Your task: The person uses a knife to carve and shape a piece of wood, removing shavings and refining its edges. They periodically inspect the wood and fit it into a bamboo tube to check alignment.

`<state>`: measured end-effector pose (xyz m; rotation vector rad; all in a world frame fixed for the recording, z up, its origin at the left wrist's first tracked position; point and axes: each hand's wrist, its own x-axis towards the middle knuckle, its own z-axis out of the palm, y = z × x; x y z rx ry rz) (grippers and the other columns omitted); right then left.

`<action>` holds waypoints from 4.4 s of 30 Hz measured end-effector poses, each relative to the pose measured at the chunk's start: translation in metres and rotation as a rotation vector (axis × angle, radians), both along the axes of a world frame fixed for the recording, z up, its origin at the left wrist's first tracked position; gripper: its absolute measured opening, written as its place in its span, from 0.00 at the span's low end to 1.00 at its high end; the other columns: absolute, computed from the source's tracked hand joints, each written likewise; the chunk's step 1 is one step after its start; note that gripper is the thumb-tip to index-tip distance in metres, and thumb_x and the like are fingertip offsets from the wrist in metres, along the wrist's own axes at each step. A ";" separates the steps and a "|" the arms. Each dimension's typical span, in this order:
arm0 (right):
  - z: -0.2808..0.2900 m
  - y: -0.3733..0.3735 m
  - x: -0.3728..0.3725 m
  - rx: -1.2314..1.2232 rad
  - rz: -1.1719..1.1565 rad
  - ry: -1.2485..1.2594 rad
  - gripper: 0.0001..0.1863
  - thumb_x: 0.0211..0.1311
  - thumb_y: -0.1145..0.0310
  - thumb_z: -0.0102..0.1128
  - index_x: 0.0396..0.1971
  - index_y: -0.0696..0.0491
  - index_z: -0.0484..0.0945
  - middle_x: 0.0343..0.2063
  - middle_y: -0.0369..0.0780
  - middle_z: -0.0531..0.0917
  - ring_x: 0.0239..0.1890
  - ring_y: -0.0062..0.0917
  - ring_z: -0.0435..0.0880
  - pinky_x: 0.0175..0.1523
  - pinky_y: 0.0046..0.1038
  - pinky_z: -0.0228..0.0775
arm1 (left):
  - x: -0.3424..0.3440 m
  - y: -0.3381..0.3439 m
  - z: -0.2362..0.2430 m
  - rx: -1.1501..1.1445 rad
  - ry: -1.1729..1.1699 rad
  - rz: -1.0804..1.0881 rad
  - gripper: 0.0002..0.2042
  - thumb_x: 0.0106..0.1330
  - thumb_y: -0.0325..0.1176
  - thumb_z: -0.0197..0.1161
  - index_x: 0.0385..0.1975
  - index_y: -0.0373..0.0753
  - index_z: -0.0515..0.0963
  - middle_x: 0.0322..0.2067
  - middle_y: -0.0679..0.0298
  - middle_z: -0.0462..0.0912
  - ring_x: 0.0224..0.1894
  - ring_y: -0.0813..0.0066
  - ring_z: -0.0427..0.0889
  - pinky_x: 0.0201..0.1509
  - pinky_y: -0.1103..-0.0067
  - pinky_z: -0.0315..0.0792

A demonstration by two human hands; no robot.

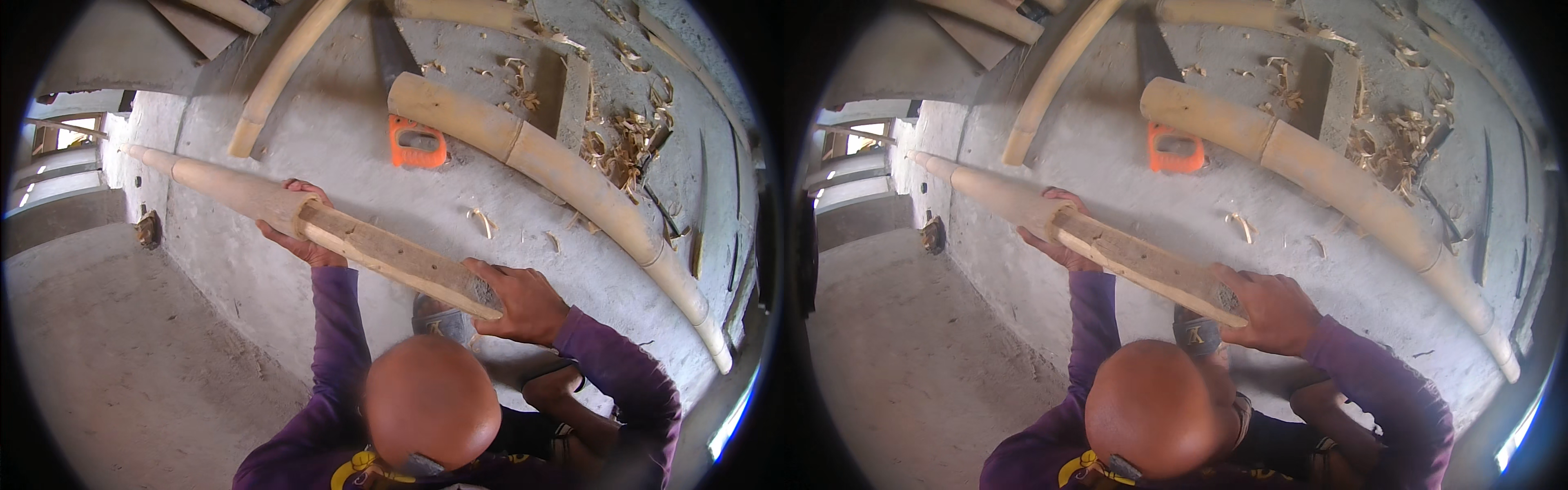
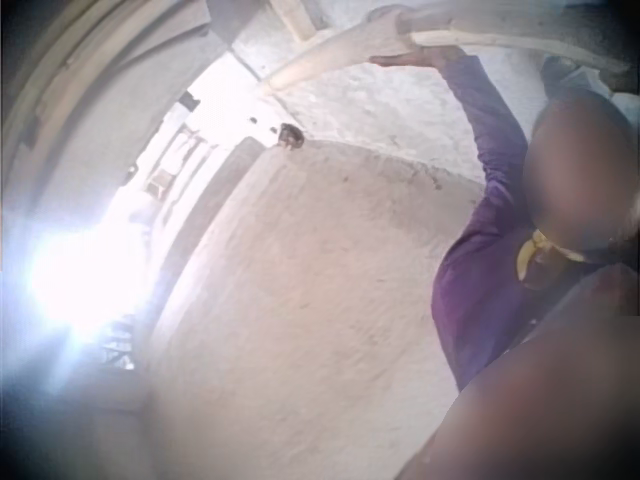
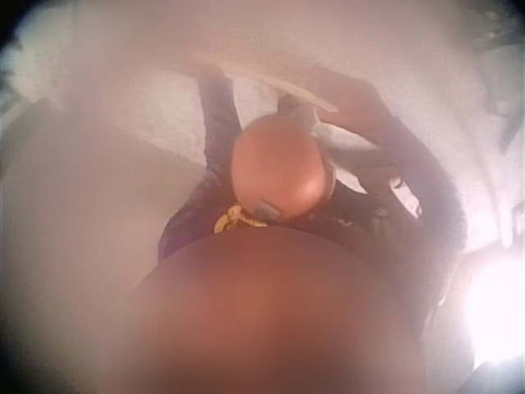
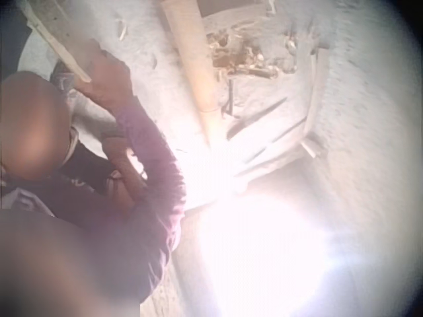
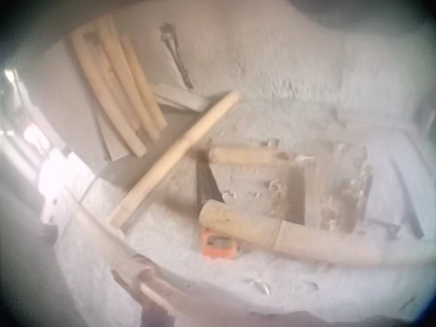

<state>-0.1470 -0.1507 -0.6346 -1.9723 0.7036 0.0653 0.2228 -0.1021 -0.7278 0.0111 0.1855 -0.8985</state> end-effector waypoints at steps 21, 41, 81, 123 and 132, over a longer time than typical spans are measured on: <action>-0.032 -0.017 0.073 0.394 0.116 -0.141 0.44 0.60 0.50 0.68 0.70 0.63 0.65 0.50 0.58 0.84 0.53 0.52 0.84 0.58 0.44 0.74 | -0.022 0.037 0.006 0.379 -0.180 -0.056 0.36 0.62 0.56 0.71 0.57 0.31 0.70 0.48 0.53 0.77 0.51 0.57 0.79 0.61 0.63 0.78; 0.019 -0.009 -0.030 -0.177 0.074 0.270 0.33 0.57 0.68 0.70 0.62 0.55 0.66 0.42 0.50 0.82 0.44 0.50 0.84 0.47 0.48 0.76 | -0.025 0.011 0.007 0.722 -0.221 -0.078 0.36 0.59 0.56 0.73 0.57 0.34 0.71 0.48 0.56 0.79 0.50 0.57 0.82 0.57 0.64 0.80; -0.001 -0.007 0.054 -0.085 0.141 0.191 0.48 0.54 0.59 0.75 0.69 0.60 0.58 0.54 0.58 0.80 0.50 0.55 0.84 0.52 0.48 0.78 | -0.055 0.045 -0.010 0.566 -0.082 -0.177 0.38 0.64 0.66 0.63 0.55 0.34 0.72 0.47 0.55 0.79 0.51 0.56 0.79 0.61 0.58 0.77; -0.118 0.015 0.041 -0.582 -0.121 0.152 0.28 0.63 0.68 0.59 0.63 0.56 0.68 0.48 0.50 0.80 0.53 0.43 0.82 0.54 0.44 0.76 | -0.080 0.029 0.101 1.611 -1.946 -0.656 0.20 0.76 0.48 0.58 0.41 0.32 0.77 0.29 0.62 0.76 0.30 0.71 0.74 0.36 0.74 0.68; -0.108 0.003 0.025 -0.695 -0.086 0.169 0.40 0.60 0.60 0.69 0.70 0.56 0.64 0.52 0.48 0.79 0.58 0.41 0.78 0.63 0.48 0.68 | -0.011 0.076 0.015 1.489 -2.428 -0.172 0.27 0.73 0.42 0.66 0.62 0.27 0.73 0.56 0.41 0.78 0.60 0.42 0.75 0.66 0.60 0.69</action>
